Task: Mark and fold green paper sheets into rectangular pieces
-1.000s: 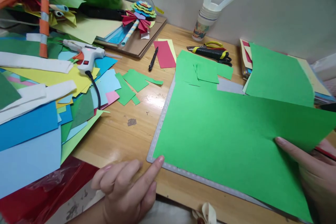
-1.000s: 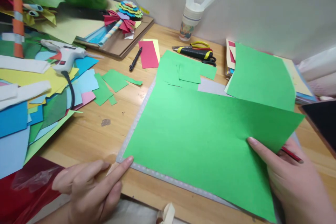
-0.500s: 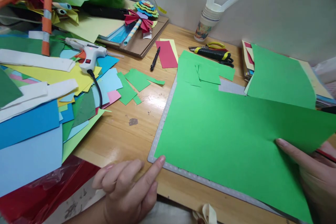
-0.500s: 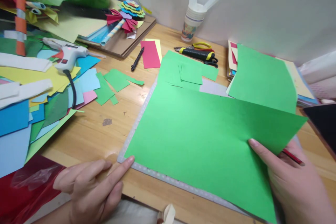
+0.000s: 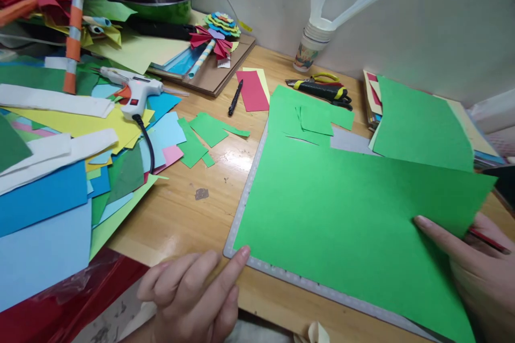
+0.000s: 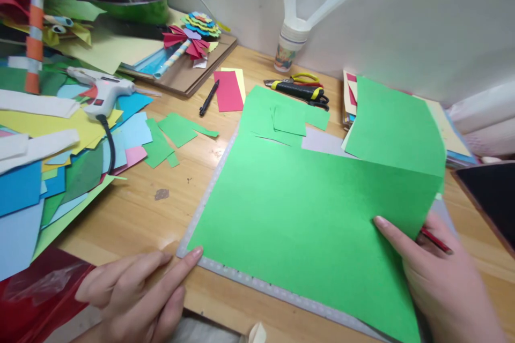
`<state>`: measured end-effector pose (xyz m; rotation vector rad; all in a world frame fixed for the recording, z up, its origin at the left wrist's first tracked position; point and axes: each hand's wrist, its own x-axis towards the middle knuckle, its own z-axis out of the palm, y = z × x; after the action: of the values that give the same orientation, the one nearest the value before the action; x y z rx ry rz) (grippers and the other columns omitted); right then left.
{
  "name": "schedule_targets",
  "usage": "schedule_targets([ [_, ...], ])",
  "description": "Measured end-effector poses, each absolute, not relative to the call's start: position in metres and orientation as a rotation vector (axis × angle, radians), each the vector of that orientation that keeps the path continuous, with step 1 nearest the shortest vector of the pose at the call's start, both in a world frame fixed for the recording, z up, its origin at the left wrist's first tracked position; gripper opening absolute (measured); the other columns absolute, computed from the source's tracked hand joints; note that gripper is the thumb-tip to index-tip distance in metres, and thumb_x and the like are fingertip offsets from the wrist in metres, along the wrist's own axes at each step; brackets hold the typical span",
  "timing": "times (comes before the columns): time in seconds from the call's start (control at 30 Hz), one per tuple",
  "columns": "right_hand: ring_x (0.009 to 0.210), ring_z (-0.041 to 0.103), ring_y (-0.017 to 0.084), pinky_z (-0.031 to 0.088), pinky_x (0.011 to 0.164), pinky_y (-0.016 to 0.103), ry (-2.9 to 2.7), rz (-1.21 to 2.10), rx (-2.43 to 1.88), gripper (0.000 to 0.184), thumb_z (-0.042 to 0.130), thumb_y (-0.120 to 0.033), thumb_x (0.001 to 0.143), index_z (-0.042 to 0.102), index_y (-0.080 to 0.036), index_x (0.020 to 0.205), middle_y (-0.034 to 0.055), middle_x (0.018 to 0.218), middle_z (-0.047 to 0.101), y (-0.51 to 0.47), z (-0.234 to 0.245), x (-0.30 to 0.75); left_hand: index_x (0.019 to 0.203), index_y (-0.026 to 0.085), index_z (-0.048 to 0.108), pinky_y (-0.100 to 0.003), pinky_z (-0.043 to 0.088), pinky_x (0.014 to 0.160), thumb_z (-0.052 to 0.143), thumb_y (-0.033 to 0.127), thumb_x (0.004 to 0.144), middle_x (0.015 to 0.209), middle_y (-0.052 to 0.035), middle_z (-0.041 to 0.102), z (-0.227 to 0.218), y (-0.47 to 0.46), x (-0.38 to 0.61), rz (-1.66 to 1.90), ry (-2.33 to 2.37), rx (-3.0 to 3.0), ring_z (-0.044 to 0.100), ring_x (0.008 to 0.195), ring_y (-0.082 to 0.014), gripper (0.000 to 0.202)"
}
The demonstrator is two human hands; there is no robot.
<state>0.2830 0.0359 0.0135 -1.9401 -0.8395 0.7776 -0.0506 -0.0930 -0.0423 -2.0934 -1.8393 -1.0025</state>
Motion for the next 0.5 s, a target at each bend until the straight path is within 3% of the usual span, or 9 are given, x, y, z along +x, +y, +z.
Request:
schedule_targets([
  [0.1,0.065,0.053,0.015,0.046,0.052,0.026,-0.862,0.705,-1.924,0.05,0.083,-0.032,0.032,0.063,-0.027,0.078,-0.0025,0.079,0.063,0.039,0.009,0.289,0.111,0.034,0.069,-0.036,0.04,0.082,0.058,0.026,0.087,0.103,0.0051,0.074,-0.033,-0.089,-0.047,-0.977,-1.831,-2.092,0.061,0.091,-0.0177,0.028],
  [0.2,0.06,0.041,0.011,0.034,0.051,0.023,-0.966,0.569,-1.881,0.048,0.083,-0.033,0.033,0.051,-0.024,0.069,-0.0056,0.068,0.047,0.042,0.003,0.299,0.106,0.03,0.07,-0.032,0.036,0.1,0.055,0.027,0.09,0.117,0.0091,0.073,-0.021,-0.079,-0.046,-0.866,-1.766,-2.25,0.06,0.109,-0.0167,0.022],
  [0.33,0.063,0.043,0.012,0.034,0.059,0.027,-1.026,0.572,-1.861,0.049,0.083,-0.034,0.039,0.048,-0.024,0.071,-0.0058,0.069,0.046,0.042,-0.003,0.305,0.084,0.027,0.067,-0.031,0.023,0.112,0.049,0.029,0.093,0.122,0.0065,0.071,-0.011,-0.061,-0.048,-0.933,-1.684,-2.388,0.057,0.12,-0.0139,0.021],
  [0.5,0.063,0.043,0.013,0.034,0.061,0.027,-1.056,0.548,-1.87,0.046,0.08,-0.035,0.042,0.048,-0.024,0.072,-0.006,0.067,0.047,0.042,-0.004,0.304,0.078,0.026,0.065,-0.031,0.023,0.111,0.05,0.031,0.094,0.119,0.0021,0.073,-0.01,-0.056,-0.046,-0.971,-1.724,-2.395,0.058,0.12,-0.0152,0.022],
])
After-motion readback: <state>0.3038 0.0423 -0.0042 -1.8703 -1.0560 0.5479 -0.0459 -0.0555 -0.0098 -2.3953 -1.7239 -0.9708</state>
